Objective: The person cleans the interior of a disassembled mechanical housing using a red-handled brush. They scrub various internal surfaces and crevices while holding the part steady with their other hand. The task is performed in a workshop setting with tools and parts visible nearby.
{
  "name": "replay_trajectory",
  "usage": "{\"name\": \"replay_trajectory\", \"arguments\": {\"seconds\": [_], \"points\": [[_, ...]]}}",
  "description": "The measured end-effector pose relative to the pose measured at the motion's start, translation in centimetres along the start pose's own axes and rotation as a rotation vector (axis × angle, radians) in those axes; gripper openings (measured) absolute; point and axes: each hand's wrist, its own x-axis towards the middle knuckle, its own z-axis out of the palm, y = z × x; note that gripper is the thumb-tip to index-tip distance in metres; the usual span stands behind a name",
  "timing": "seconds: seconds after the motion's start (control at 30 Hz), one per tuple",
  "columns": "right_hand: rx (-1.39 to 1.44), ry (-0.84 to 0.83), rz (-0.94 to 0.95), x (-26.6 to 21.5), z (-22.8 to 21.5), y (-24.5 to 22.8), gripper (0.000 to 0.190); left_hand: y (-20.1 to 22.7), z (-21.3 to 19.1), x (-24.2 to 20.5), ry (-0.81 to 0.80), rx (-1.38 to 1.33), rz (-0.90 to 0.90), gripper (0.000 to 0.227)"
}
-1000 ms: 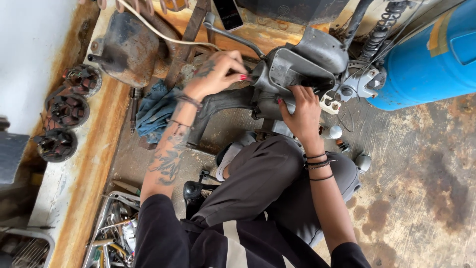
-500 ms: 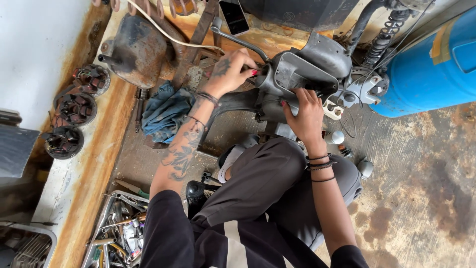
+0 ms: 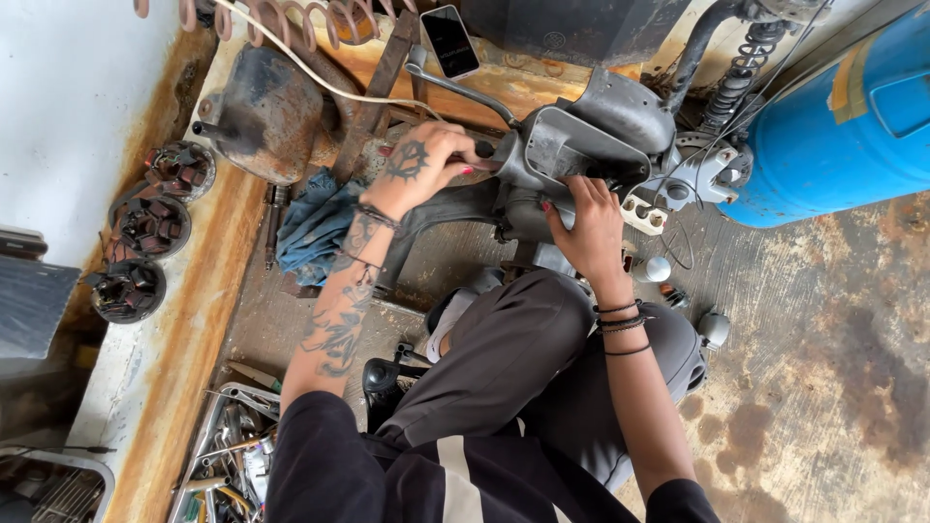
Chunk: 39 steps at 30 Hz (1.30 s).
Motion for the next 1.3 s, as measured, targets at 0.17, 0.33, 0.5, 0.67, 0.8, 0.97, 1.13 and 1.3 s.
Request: {"name": "replay_trajectory", "arguments": {"seconds": [0.17, 0.33, 0.5, 0.67, 0.8, 0.97, 1.13, 1.3], "points": [[-0.005, -0.023, 0.018, 0.2, -0.2, -0.2, 0.036, -3.7, 0.1, -1.9, -0.001, 0.206, 0.016, 0.011], [0.084, -0.005, 0.03, 1.0, -1.2, -0.8, 0.038, -1.9, -3.6, -2.7, 0.083, 0.2, -0.07, 0.017], [0.367, 0.1, 0.009, 2.3, -5.8, -4.4, 0.028, 5.4, -5.3, 0.1, 0.407, -0.536, 0.097, 0.049], [0.63, 0.099, 0.068, 1.3, -7.8, -5.1, 0.04, 10.0, 1.2, 7.6, 0.461, -0.813, 0.102, 0.067], [0.697, 0.196, 0.12, 2.4, -8.4, -3.1, 0.031, 11.5, 8.3, 13.3, 0.486, -0.941, 0.178, 0.077], [0.463, 0.183, 0.108, 5.5, -11.5, 1.0, 0.026, 7.3, 6.5, 13.9, 0.422, -0.709, 0.149, 0.052], [0.33, 0.043, 0.087, 6.2, -10.4, 4.1, 0.03, 1.9, 6.1, 12.0, 0.451, -0.575, 0.027, 0.044], [0.176, -0.157, -0.044, 4.8, -8.2, 5.8, 0.017, 0.8, 4.9, 8.5, 0.299, -0.362, -0.026, 0.042]]}}
